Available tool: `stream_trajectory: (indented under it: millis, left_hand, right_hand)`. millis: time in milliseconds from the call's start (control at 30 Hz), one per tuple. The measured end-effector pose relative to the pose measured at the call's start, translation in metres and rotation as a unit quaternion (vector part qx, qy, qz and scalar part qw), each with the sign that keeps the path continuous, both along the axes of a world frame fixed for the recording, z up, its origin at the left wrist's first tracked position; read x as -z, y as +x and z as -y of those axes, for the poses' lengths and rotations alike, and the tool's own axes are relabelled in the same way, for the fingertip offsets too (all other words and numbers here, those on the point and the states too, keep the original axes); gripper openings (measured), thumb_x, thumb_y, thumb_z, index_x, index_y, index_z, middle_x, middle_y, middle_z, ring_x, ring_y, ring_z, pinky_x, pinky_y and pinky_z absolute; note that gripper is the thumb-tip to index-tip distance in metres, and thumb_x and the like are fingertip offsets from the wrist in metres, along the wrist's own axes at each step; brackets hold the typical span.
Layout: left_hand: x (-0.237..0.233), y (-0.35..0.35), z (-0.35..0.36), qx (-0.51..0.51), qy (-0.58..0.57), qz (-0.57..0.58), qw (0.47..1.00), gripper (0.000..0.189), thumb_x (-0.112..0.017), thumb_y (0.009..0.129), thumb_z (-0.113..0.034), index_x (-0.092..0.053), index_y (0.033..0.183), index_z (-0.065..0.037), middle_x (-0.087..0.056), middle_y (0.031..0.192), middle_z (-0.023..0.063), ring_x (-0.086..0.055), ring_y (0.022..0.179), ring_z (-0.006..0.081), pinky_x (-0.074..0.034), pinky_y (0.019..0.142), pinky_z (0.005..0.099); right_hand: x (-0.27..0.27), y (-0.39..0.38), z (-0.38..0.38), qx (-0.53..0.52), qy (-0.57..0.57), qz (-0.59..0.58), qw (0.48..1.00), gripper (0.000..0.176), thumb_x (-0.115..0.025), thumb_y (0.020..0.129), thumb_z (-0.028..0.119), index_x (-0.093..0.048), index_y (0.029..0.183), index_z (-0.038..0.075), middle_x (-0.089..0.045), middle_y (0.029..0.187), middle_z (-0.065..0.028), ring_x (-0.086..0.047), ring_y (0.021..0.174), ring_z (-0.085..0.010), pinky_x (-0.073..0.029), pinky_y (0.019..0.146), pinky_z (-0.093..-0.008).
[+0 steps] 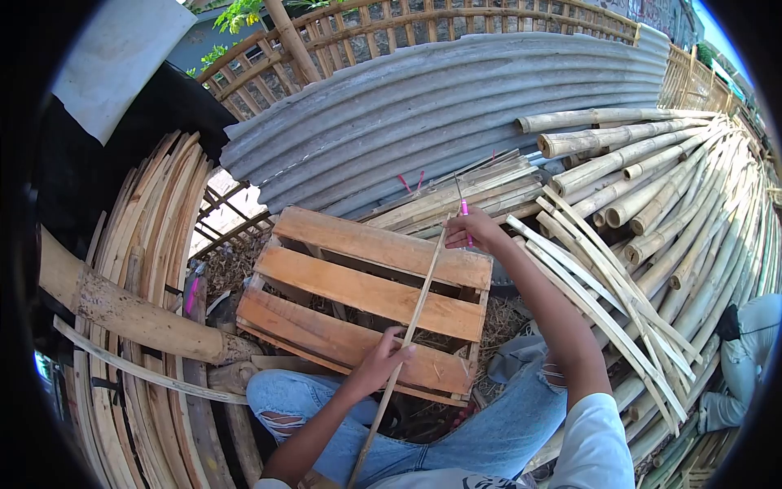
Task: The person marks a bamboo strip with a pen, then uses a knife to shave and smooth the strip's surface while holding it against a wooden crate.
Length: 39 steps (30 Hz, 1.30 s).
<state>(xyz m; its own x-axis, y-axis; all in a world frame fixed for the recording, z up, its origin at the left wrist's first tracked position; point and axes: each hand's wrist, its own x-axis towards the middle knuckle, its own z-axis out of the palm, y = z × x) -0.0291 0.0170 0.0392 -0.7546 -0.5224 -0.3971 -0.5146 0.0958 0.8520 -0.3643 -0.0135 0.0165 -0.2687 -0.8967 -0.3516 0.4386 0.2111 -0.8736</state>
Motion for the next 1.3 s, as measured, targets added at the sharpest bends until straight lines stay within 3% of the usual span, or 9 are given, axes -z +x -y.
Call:
stream_trajectory:
  millis: [200, 367, 433, 500, 567, 733, 1033, 1100, 1300]
  left_hand:
    - [0.011, -0.03, 0.032, -0.066, 0.385, -0.149, 0.908, 0.023, -0.052, 0.093, -0.027, -0.046, 0.109, -0.012, -0.061, 0.103, 0.0157, -0.063, 0.093, 0.0266, -0.055, 0.074, 0.0379]
    - [0.007, -0.025, 0.04, -0.074, 0.41, -0.154, 0.896, 0.017, -0.057, 0.091, -0.024, -0.048, 0.1, -0.013, -0.063, 0.086, 0.0098, -0.064, 0.063, 0.0142, -0.054, 0.053, 0.0268]
    - [0.009, -0.025, 0.043, -0.084, 0.355, -0.179, 0.914, 0.017, -0.061, 0.088, -0.021, -0.048, 0.095, -0.012, -0.06, 0.074, 0.0053, -0.051, 0.042, 0.0073, -0.044, 0.039, 0.0198]
    - [0.015, -0.021, 0.048, -0.102, 0.378, -0.181, 0.902, 0.019, -0.063, 0.087, -0.021, -0.048, 0.094, -0.012, -0.058, 0.07, 0.0047, -0.046, 0.039, 0.0059, -0.039, 0.037, 0.0193]
    - [0.015, -0.021, 0.046, -0.131, 0.391, -0.182, 0.893, 0.02, -0.064, 0.087, -0.021, -0.048, 0.091, -0.012, -0.054, 0.065, 0.0027, -0.034, 0.034, 0.0038, -0.029, 0.034, 0.0184]
    - [-0.002, -0.018, 0.045, -0.099, 0.445, -0.209, 0.865, 0.02, -0.058, 0.091, -0.03, -0.048, 0.09, -0.012, -0.045, 0.057, -0.0013, -0.031, 0.033, 0.0037, -0.026, 0.033, 0.0184]
    - [-0.007, -0.019, 0.046, -0.113, 0.452, -0.225, 0.856, 0.022, -0.057, 0.092, -0.029, -0.046, 0.084, -0.013, -0.037, 0.053, -0.0047, -0.033, 0.036, 0.0041, -0.027, 0.036, 0.0189]
    - [-0.008, -0.02, 0.048, -0.113, 0.443, -0.229, 0.859, 0.022, -0.057, 0.092, -0.03, -0.046, 0.085, -0.013, -0.037, 0.053, -0.0047, -0.032, 0.036, 0.0039, -0.027, 0.036, 0.0189]
    - [-0.014, -0.012, 0.064, -0.12, 0.45, -0.218, 0.858, 0.023, -0.055, 0.093, -0.032, -0.046, 0.085, -0.012, -0.035, 0.051, -0.0051, -0.031, 0.035, 0.0036, -0.026, 0.036, 0.019]
  right_hand:
    - [-0.027, 0.021, 0.009, -0.011, -0.062, 0.007, 0.998, 0.018, -0.061, 0.083, 0.007, -0.055, 0.093, -0.007, -0.063, 0.079, -0.0149, -0.068, 0.068, -0.0234, -0.059, 0.063, -0.0342]
    - [-0.063, 0.038, -0.005, 0.019, 0.069, -0.206, 0.976, 0.052, -0.045, 0.092, 0.047, -0.055, 0.091, -0.005, -0.062, 0.072, -0.0132, -0.066, 0.064, -0.0212, -0.055, 0.058, -0.0302]
    - [-0.06, 0.036, -0.013, -0.005, 0.053, -0.268, 0.962, 0.055, -0.044, 0.092, 0.049, -0.056, 0.086, -0.004, -0.061, 0.067, -0.0122, -0.063, 0.06, -0.0193, -0.051, 0.055, -0.0293]
    - [-0.071, 0.048, -0.025, -0.031, 0.032, -0.378, 0.925, 0.062, -0.043, 0.092, 0.053, -0.058, 0.07, -0.003, -0.054, 0.054, -0.0114, -0.054, 0.051, -0.0193, -0.041, 0.051, -0.033]
    - [-0.077, 0.063, -0.032, -0.047, 0.043, -0.459, 0.886, 0.06, -0.045, 0.091, 0.051, -0.059, 0.069, -0.003, -0.054, 0.055, -0.013, -0.055, 0.051, -0.0231, -0.041, 0.053, -0.0355]
    - [-0.101, 0.076, -0.033, -0.08, 0.036, -0.64, 0.763, 0.053, -0.051, 0.088, 0.047, -0.062, 0.073, -0.003, -0.053, 0.057, -0.0193, -0.054, 0.055, -0.036, -0.042, 0.056, -0.0415]
    - [-0.171, 0.077, -0.017, 0.015, -0.086, -0.584, 0.807, 0.048, -0.056, 0.088, 0.039, -0.058, 0.073, -0.006, -0.042, 0.05, -0.0117, -0.041, 0.048, -0.0166, -0.034, 0.049, -0.0339]
    - [-0.149, 0.071, -0.02, 0.06, -0.122, -0.389, 0.911, 0.046, -0.057, 0.088, 0.036, -0.056, 0.071, -0.006, -0.037, 0.049, -0.0095, -0.035, 0.048, -0.0129, -0.03, 0.047, -0.0324]
    - [-0.116, 0.091, -0.008, -0.014, -0.042, -0.538, 0.842, 0.05, -0.054, 0.089, 0.04, -0.056, 0.069, -0.006, -0.043, 0.049, -0.0139, -0.041, 0.046, -0.0193, -0.034, 0.048, -0.0351]
